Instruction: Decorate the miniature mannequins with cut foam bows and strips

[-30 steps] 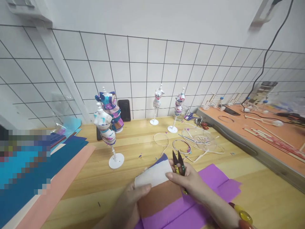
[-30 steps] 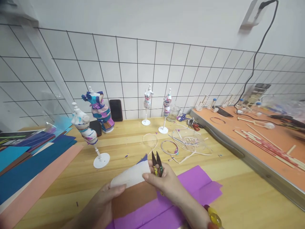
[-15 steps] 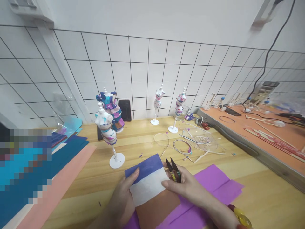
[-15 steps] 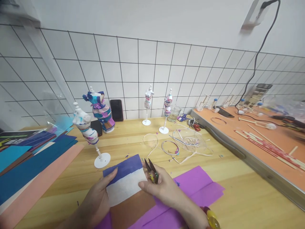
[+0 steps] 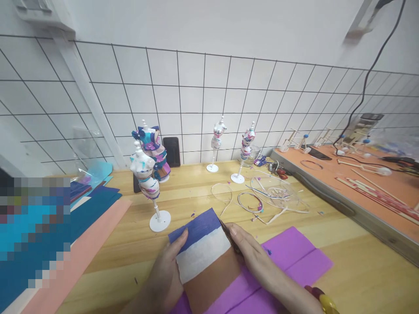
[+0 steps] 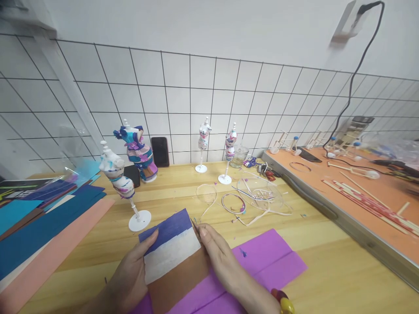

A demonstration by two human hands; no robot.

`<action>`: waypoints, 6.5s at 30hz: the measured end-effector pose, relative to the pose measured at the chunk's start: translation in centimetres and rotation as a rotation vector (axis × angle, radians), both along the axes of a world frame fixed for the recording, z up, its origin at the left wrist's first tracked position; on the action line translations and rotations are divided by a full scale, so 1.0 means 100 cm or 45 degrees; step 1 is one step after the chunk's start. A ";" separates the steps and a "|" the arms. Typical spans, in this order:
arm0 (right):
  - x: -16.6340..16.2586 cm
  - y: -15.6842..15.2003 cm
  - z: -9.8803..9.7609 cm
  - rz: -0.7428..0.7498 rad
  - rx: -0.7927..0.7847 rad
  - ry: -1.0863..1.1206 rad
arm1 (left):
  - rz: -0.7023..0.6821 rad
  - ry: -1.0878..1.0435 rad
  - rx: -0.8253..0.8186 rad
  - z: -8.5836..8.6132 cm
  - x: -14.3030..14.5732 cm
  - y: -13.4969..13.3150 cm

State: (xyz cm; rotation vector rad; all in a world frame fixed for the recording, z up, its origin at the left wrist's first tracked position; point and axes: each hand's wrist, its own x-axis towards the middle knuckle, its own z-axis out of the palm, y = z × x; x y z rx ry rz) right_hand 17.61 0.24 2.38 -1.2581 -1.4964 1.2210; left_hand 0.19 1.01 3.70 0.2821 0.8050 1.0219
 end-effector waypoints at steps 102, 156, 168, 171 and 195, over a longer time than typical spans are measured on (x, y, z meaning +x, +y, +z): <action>-0.014 0.014 -0.022 -0.139 0.113 0.083 | -0.050 -0.044 0.032 -0.012 0.002 -0.002; -0.014 0.012 -0.015 -0.186 0.110 0.104 | -0.036 -0.030 -0.010 -0.009 0.006 -0.005; -0.012 0.016 -0.020 -0.253 0.124 0.107 | -0.020 -0.032 0.005 -0.010 0.007 -0.004; -0.002 0.022 -0.020 -0.264 0.091 0.050 | -0.034 0.005 0.026 -0.011 0.006 -0.003; -0.003 0.005 0.005 0.133 -0.157 0.482 | -0.279 -0.113 0.375 -0.009 0.006 -0.009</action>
